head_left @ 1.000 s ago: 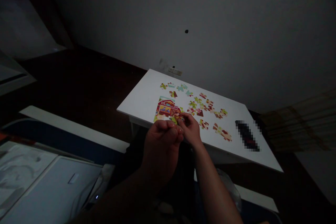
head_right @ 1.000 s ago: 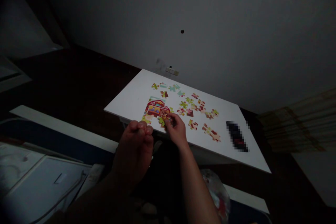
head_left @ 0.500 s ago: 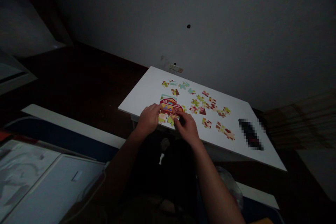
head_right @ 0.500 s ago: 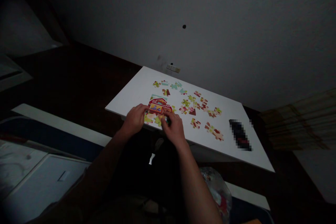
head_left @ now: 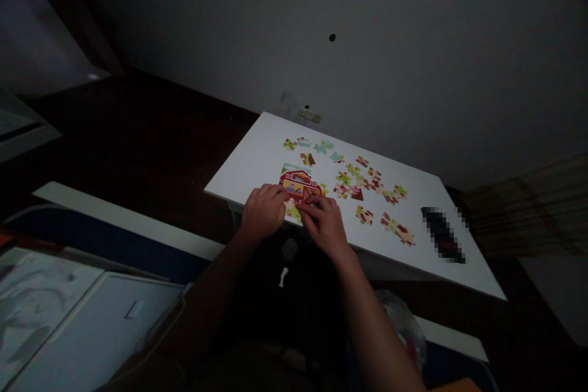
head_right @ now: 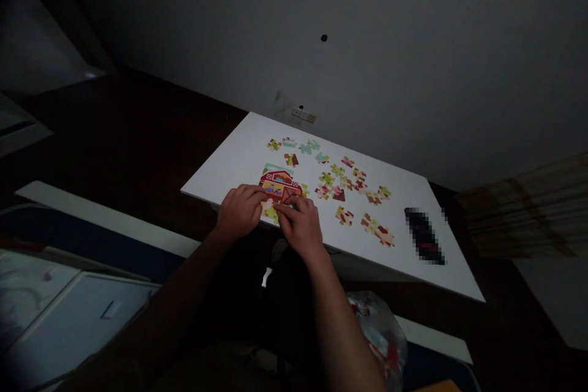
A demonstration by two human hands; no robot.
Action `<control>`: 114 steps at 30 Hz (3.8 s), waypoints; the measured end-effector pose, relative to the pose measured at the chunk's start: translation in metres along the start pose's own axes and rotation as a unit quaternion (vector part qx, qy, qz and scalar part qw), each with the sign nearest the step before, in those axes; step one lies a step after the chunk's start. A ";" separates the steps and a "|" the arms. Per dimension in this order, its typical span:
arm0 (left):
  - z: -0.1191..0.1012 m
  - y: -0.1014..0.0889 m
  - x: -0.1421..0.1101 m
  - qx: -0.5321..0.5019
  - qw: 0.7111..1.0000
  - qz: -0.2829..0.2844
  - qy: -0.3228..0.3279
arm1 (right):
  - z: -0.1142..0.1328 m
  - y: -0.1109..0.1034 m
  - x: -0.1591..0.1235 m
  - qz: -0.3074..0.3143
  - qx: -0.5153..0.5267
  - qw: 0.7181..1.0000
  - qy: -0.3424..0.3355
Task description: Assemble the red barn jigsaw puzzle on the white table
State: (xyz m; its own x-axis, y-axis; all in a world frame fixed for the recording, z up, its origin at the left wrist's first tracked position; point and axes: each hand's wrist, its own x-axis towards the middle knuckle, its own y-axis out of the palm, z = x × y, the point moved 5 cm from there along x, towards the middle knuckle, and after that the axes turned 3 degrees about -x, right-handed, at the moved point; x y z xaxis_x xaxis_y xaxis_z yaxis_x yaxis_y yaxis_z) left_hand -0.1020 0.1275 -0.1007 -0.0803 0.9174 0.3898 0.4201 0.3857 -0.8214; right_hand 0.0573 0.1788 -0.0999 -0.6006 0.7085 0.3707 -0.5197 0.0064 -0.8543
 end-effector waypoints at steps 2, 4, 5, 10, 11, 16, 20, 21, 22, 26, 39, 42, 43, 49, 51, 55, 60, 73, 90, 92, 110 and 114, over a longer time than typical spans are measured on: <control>-0.001 -0.001 0.000 0.002 1.000 0.001 -0.003 | 0.001 0.001 0.000 0.006 0.000 1.000 -0.004; -0.001 -0.001 0.000 0.004 1.000 0.005 -0.004 | 0.001 0.001 0.001 0.008 -0.001 1.000 -0.008; -0.002 -0.001 0.000 0.006 1.000 0.007 -0.005 | 0.001 0.001 0.001 0.009 0.000 1.000 -0.009; -0.002 -0.001 0.000 0.008 1.000 0.008 -0.001 | 0.005 -0.001 0.001 0.019 0.016 0.999 -0.022; -0.002 -0.001 0.000 0.008 1.000 0.009 -0.001 | 0.007 -0.002 0.001 0.022 0.020 0.999 -0.024; -0.003 -0.005 0.003 0.019 0.999 -0.012 -0.029 | 0.012 -0.006 -0.001 0.028 0.029 0.999 -0.027; 0.006 -0.005 0.013 0.062 0.996 -0.023 -0.061 | 0.009 -0.005 -0.001 0.024 0.039 0.999 -0.023; 0.010 -0.003 0.016 0.069 0.995 -0.012 -0.066 | 0.009 -0.005 -0.001 0.024 0.042 0.999 -0.024; 0.013 -0.001 0.018 0.073 0.995 0.000 -0.069 | 0.008 -0.004 -0.001 0.025 0.044 0.998 -0.024; 0.019 0.001 0.021 0.069 0.995 0.006 -0.072 | 0.008 -0.005 0.000 0.028 0.045 0.998 -0.024; -0.007 0.016 -0.038 -0.348 0.929 -0.119 -0.035 | 0.011 -0.007 -0.002 0.036 0.031 0.998 -0.037; -0.005 0.024 -0.044 -0.407 0.902 -0.119 -0.080 | 0.009 -0.006 -0.002 0.036 0.034 0.998 -0.039; -0.002 0.026 -0.044 -0.435 0.887 -0.122 -0.092 | 0.008 -0.005 -0.002 0.034 0.037 0.998 -0.039; 0.008 0.038 -0.045 -0.461 0.876 -0.116 -0.077 | 0.006 -0.006 -0.003 0.029 0.052 0.998 -0.028; 0.007 0.040 -0.046 -0.430 0.894 -0.118 -0.047 | 0.006 -0.007 -0.003 0.030 0.055 0.998 -0.021; 0.004 0.039 -0.048 -0.396 0.908 -0.132 -0.021 | 0.006 -0.009 -0.003 0.022 0.044 0.999 -0.014; 0.002 0.038 -0.049 -0.317 0.938 -0.137 0.003 | 0.007 -0.007 -0.002 0.035 0.018 0.999 -0.030; -0.005 0.044 -0.050 0.007 0.997 -0.070 0.041 | 0.016 -0.006 -0.010 0.056 -0.090 0.993 -0.047; -0.011 0.041 -0.049 0.013 0.997 -0.067 0.034 | 0.017 -0.003 -0.065 0.037 -0.132 0.991 -0.007; -0.012 0.040 -0.049 0.016 0.997 -0.063 0.033 | 0.016 -0.003 -0.069 0.031 -0.135 0.990 -0.001; -0.039 0.018 -0.051 0.006 0.999 -0.042 0.005 | 0.045 -0.007 -0.080 -0.078 -0.098 0.992 -0.028; -0.066 0.034 -0.071 -0.037 0.998 0.024 0.033 | 0.095 -0.005 -0.088 -0.056 -0.075 0.983 -0.160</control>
State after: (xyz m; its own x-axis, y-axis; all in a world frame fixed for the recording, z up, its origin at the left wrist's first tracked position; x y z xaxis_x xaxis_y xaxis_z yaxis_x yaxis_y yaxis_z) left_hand -0.0221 0.0688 -0.1283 0.0011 0.9255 0.3788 0.4880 0.3301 -0.8080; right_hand 0.0548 0.0495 -0.0933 -0.7176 0.4401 0.5398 -0.5116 0.1928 -0.8373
